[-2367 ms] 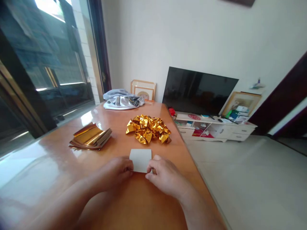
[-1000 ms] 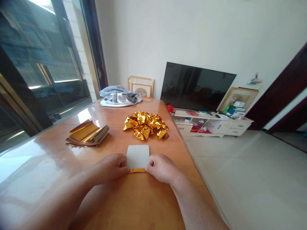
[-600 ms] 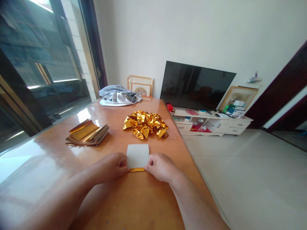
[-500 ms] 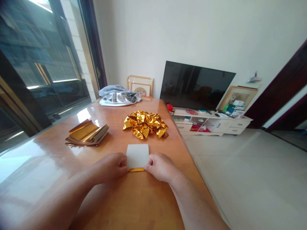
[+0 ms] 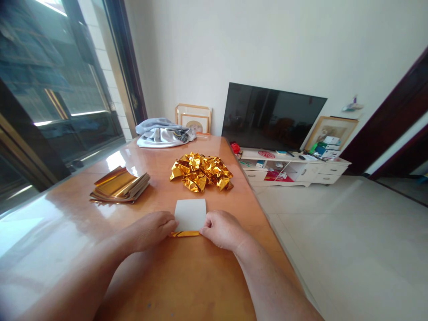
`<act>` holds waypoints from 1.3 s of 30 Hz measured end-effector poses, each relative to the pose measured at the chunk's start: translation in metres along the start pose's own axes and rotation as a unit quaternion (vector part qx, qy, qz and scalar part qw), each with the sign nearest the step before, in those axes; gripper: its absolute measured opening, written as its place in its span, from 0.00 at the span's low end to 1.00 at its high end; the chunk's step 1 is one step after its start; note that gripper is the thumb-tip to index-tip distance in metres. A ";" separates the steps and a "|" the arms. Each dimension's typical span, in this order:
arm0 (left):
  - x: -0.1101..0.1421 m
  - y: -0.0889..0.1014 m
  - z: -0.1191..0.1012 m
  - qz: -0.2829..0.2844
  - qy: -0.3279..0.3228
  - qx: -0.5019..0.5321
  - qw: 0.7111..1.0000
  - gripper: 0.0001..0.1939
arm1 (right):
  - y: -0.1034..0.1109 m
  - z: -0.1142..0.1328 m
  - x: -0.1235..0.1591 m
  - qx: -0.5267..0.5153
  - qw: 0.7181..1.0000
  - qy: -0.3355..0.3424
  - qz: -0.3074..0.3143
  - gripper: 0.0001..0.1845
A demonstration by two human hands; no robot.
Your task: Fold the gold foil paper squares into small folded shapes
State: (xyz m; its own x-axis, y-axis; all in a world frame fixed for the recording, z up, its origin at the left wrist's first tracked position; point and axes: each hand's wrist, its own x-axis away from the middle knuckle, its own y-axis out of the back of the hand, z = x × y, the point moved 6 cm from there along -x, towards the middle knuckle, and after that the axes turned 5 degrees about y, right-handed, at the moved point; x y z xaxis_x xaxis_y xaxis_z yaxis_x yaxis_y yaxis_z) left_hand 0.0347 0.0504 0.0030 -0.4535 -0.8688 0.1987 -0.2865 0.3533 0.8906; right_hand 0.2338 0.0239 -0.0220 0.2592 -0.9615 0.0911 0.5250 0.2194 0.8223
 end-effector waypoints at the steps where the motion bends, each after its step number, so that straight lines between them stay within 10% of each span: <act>1: 0.000 -0.001 0.001 -0.004 0.000 -0.001 1.000 0.19 | 0.000 0.000 0.000 -0.001 1.000 -0.001 0.000 0.10; 17: 0.007 0.003 -0.016 -0.039 -0.051 -0.058 0.996 0.03 | 0.004 -0.003 0.002 0.031 0.999 -0.021 -0.012 0.13; 26: 0.015 -0.007 -0.042 -0.039 -0.178 -0.084 0.980 0.12 | 0.010 0.000 0.004 0.060 0.997 -0.041 -0.012 0.14; 39: 0.019 -0.012 -0.045 -0.009 -0.179 -0.077 0.981 0.15 | 0.012 -0.001 0.005 0.042 0.999 -0.019 -0.014 0.10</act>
State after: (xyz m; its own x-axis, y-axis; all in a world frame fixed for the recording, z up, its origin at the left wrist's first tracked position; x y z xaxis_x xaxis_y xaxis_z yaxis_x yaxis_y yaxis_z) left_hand 0.0677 0.0139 0.0148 -0.7241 -0.6879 0.0507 -0.1791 0.2584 0.9493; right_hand 0.2424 0.0220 -0.0126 0.2134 -0.9731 0.0865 0.4614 0.1784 0.8691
